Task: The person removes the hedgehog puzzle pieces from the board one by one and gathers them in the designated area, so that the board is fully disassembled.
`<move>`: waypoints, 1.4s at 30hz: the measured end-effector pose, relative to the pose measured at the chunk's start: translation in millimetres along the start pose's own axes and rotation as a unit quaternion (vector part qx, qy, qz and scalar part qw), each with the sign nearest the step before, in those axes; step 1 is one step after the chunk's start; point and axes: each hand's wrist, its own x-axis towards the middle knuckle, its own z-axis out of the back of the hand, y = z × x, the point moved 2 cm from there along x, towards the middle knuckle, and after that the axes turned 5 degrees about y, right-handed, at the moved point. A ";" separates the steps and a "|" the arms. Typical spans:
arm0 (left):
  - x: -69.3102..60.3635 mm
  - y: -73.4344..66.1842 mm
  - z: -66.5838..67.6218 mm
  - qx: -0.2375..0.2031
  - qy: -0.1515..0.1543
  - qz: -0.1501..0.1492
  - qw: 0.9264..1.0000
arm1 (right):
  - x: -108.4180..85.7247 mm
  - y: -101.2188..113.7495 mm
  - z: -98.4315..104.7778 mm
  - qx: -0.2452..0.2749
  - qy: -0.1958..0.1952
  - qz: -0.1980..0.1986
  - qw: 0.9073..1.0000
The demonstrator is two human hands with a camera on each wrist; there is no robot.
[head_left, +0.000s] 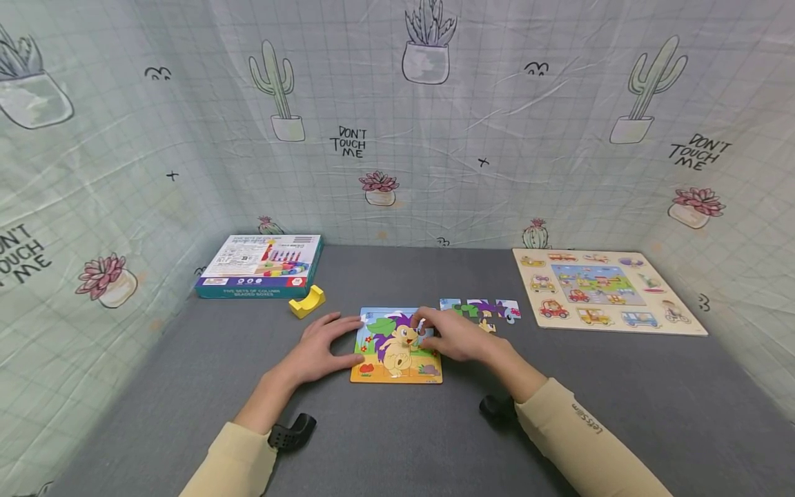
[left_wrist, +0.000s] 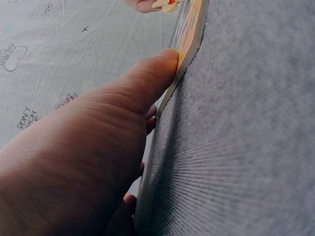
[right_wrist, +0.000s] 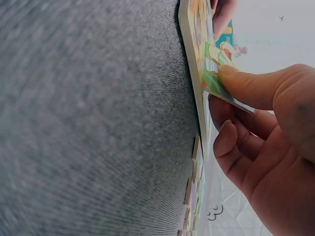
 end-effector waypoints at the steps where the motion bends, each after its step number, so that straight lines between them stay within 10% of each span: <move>1: 0.0 -0.2 0.4 0.000 0.000 -0.001 1.000 | -0.1 -0.1 0.2 0.000 -0.001 0.003 1.000; 42: -0.2 0.0 0.3 0.003 0.001 0.000 1.000 | -73.9 -72.1 60.0 0.040 -0.066 -0.044 0.996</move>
